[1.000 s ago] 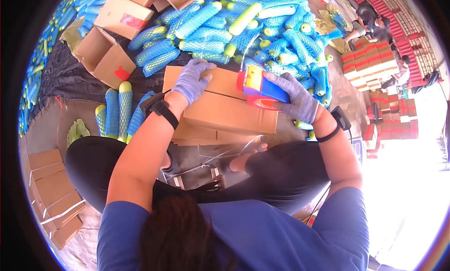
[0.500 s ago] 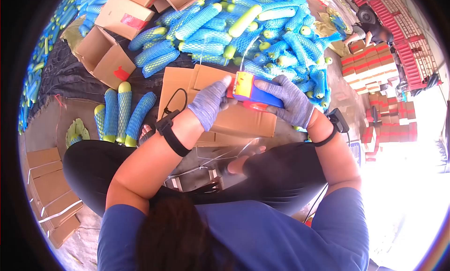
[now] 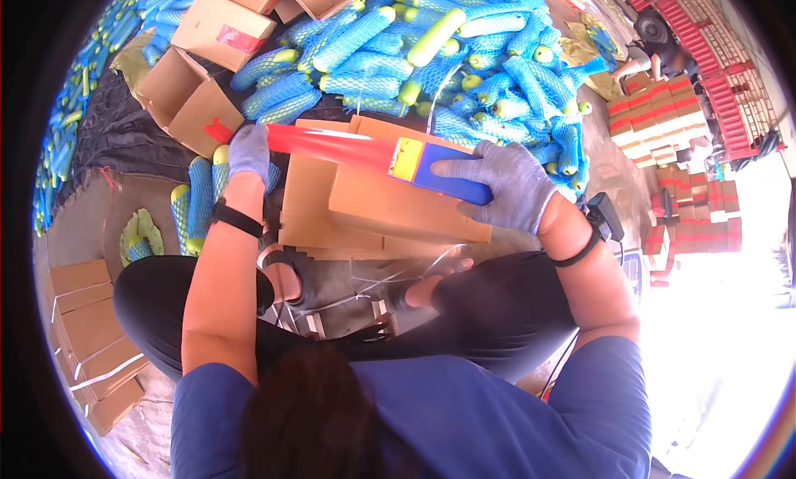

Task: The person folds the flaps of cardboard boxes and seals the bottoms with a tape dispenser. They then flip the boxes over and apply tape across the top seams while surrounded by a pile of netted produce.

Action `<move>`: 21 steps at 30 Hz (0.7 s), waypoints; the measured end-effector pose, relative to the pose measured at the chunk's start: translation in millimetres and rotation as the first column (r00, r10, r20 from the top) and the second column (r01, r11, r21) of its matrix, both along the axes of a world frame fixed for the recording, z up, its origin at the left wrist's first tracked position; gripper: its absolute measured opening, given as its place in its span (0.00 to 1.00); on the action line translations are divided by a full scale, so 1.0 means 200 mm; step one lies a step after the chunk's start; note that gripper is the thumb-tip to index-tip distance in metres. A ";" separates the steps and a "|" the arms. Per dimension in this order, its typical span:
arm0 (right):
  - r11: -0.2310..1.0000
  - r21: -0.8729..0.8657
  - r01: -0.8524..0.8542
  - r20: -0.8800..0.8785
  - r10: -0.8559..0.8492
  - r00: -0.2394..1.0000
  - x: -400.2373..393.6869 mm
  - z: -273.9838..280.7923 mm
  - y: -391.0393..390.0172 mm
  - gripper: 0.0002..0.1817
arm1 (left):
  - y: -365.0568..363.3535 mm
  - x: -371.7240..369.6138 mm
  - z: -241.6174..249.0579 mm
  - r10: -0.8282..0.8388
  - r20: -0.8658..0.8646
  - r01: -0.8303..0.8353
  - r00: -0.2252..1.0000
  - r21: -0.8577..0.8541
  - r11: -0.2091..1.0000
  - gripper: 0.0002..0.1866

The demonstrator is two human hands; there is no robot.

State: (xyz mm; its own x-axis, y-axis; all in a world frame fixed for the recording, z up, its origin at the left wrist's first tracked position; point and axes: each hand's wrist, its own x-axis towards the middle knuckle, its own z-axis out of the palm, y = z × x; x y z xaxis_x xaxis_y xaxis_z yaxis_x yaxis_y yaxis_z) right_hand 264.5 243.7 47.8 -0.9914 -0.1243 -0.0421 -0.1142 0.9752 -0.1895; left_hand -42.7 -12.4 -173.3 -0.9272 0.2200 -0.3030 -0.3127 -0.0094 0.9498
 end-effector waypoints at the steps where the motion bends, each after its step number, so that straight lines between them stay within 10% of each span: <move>1: 0.998 0.056 -0.006 0.016 0.005 1.000 -0.01 0.00 -0.01 0.29 | -0.01 0.02 -0.08 0.015 -0.036 -0.017 0.999 -0.056 0.998 0.13; 7: 1.000 0.021 -0.005 0.082 0.003 0.997 -0.10 -0.02 0.00 0.27 | 0.02 0.10 -0.53 -0.203 0.071 0.213 0.977 -0.180 0.960 0.12; 10: 0.997 -0.066 -0.029 0.066 0.033 0.997 -0.12 -0.04 0.03 0.28 | 0.13 0.17 -0.61 -0.579 0.284 0.636 0.764 -0.485 0.600 0.15; 13: 1.000 0.010 0.019 0.189 -0.020 0.982 -0.16 -0.02 0.02 0.29 | 0.28 0.29 -0.79 -0.570 0.281 0.617 0.772 -0.542 0.570 0.18; 17: 0.991 -0.120 -0.052 0.125 0.067 0.990 -0.17 -0.04 0.04 0.30 | 0.30 0.23 -0.69 -0.451 0.159 0.471 0.878 -0.447 0.760 0.29; 21: 0.999 0.018 -0.036 0.149 0.033 0.988 -0.18 -0.02 0.03 0.29 | 0.25 0.30 -0.47 -0.191 -0.346 0.168 0.918 -0.096 0.981 0.42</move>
State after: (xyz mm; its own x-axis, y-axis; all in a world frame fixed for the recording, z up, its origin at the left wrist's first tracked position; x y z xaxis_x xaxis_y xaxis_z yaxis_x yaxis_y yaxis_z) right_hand 229.0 249.8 44.1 -0.9690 -0.1556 -0.1920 -0.1195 0.9750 -0.1871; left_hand 17.2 37.8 -267.1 -0.9232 0.3840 0.0173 0.0514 0.0787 0.9956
